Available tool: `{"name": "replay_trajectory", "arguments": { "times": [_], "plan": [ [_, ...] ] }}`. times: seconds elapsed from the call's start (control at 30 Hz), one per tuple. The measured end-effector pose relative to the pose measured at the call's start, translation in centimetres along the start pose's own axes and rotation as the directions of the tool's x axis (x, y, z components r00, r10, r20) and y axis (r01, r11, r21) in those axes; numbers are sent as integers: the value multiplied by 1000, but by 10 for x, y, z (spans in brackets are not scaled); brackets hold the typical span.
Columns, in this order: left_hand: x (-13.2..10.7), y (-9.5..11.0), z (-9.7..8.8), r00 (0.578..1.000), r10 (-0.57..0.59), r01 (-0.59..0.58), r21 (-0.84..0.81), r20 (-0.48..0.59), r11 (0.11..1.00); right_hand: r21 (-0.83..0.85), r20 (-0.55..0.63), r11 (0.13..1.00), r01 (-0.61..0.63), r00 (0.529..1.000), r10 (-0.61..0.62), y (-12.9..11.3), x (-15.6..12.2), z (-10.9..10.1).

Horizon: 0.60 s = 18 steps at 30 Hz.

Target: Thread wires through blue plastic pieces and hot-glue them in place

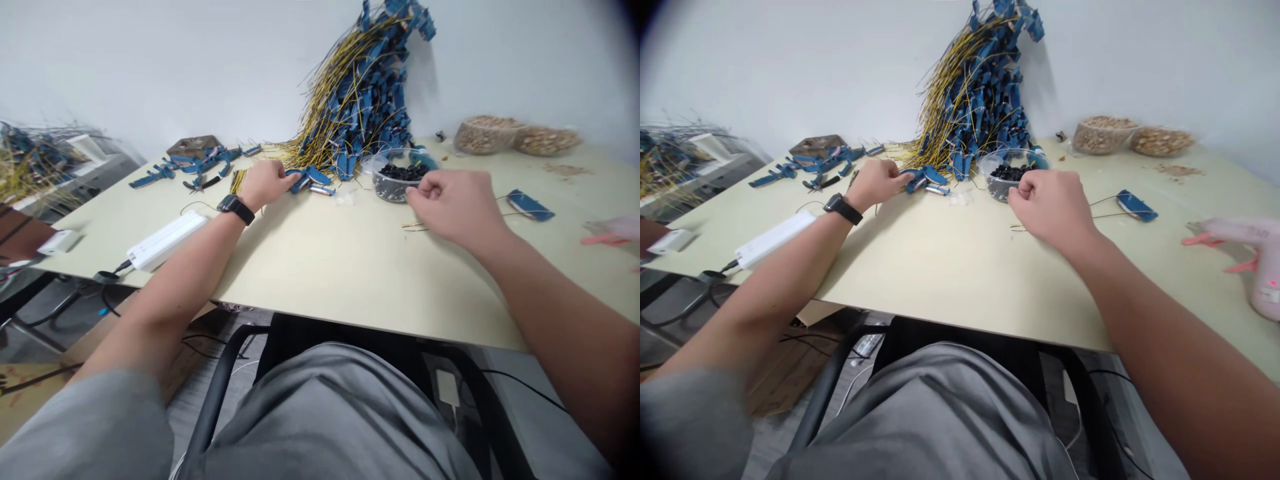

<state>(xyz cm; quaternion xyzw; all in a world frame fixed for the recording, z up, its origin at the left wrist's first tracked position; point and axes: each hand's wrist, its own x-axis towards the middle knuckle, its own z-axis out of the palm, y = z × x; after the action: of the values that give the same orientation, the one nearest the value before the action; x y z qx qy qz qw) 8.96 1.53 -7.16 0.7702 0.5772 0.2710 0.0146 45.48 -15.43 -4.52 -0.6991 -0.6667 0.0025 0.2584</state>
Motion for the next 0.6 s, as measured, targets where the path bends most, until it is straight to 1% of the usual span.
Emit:
{"name": "replay_trajectory", "arguments": {
  "times": [0.07,0.13,0.2,0.23,0.27,0.3,0.37,0.4,0.47,0.53,0.6],
  "plan": [
    [2,-5,-2,999,-19,18,15,51,1000,-3,2,1000,11,1000,-11,1,-1,1],
    [5,-9,-10,1000,11,-11,-1,26,1000,2,-11,1000,23,1000,-23,1,-2,2],
    [7,-9,-22,999,31,-31,-49,-9,998,0,-14,1000,25,1000,-25,0,-2,2],
    [6,-6,-28,999,34,-34,-94,5,995,-6,-6,1000,19,1000,-19,-1,-2,1],
    [3,-1,-33,998,38,-30,-155,52,987,-13,8,1000,10,1000,-10,-2,-2,1],
    [0,7,-36,991,48,-18,-228,125,974,-17,20,1000,4,1000,-4,-3,-3,1],
    [-12,26,-37,953,93,16,-354,287,935,-16,44,1000,7,999,-6,-4,-3,1],
    [-19,37,-34,924,129,21,-385,360,923,-12,54,1000,9,999,-8,-3,-3,1],
    [-33,58,-27,851,224,-25,-389,476,921,-2,69,1000,14,997,-14,-2,-4,2],
    [-45,75,-19,779,312,-109,-372,544,922,1,74,1000,15,997,-15,-1,-4,3],
    [-53,86,-15,737,348,-164,-346,580,924,2,68,1000,18,998,-18,1,-4,3]
  ]
}}
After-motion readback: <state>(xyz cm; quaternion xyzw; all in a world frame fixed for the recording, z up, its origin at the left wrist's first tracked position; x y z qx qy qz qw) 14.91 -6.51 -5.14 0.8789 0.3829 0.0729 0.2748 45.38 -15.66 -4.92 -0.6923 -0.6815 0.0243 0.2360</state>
